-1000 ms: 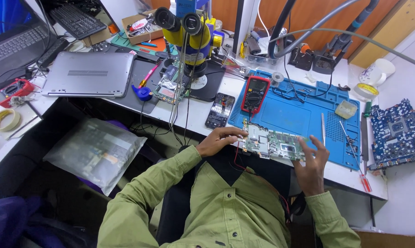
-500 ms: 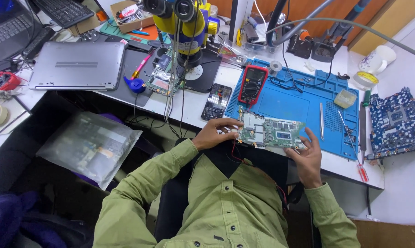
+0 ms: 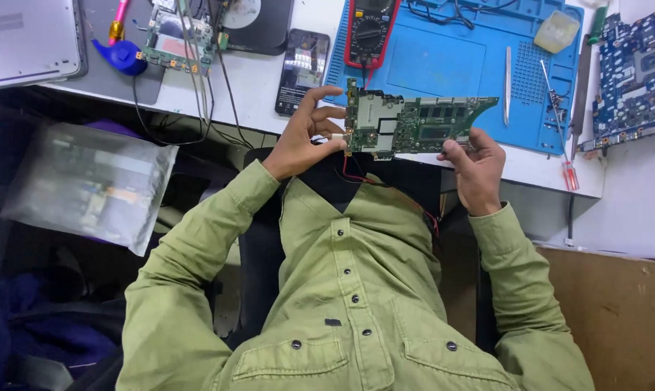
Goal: The person uses a multimeter to test points on a green circuit board, then flips the board over to inspect the other side. They place the board on a blue mat and use tweezers to pick up a small component from a container.
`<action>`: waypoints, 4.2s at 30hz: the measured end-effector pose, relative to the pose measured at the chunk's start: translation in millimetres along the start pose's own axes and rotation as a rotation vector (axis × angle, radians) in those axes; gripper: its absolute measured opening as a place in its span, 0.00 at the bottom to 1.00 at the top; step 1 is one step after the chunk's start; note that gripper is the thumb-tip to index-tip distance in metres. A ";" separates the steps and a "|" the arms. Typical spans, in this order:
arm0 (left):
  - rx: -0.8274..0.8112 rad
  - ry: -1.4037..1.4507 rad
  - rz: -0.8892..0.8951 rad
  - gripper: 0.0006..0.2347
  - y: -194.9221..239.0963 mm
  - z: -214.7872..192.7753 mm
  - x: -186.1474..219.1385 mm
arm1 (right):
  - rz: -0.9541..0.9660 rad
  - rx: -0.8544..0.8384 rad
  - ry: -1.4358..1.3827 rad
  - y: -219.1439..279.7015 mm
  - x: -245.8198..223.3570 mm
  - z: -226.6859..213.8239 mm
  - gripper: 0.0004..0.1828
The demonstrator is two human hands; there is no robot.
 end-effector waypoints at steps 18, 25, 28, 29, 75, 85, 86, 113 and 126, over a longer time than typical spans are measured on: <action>0.328 -0.113 -0.091 0.16 8.0 2.1 -21.8 | -0.068 0.033 0.197 10.7 -45.2 50.5 0.14; 0.362 -0.087 -0.096 0.17 6.6 4.6 -14.6 | -0.083 0.064 0.185 12.3 -43.3 48.6 0.15; 0.377 -0.079 -0.107 0.15 8.4 2.5 -21.4 | -0.064 0.067 0.185 13.7 -44.7 53.4 0.14; 0.378 -0.070 -0.104 0.15 8.0 0.9 -24.0 | -0.052 0.056 0.194 12.0 -46.4 56.8 0.14; 0.163 -0.271 -0.077 0.12 9.8 25.1 4.7 | -0.013 0.104 0.593 18.9 -84.1 69.9 0.28; 0.209 -0.278 -0.095 0.10 7.5 24.0 10.0 | -0.049 0.065 0.605 17.9 -85.0 71.8 0.27; 0.217 -0.285 -0.091 0.10 7.8 23.8 10.3 | -0.040 0.067 0.613 17.7 -85.3 72.2 0.28; 0.243 -0.255 -0.117 0.09 8.4 22.5 9.3 | -0.044 0.053 0.636 19.1 -85.6 73.9 0.28; 0.230 -0.258 -0.103 0.12 8.6 21.3 4.7 | -0.062 0.049 0.641 18.5 -88.1 75.5 0.29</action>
Point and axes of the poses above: each hand's wrist, its own y-axis away from the middle knuckle, its own z-axis out of the palm, x = y × z, the point moved 4 cm from there along -y, towards the middle knuckle, and after that the axes turned 11 degrees about -x, right-handed, at the moved point
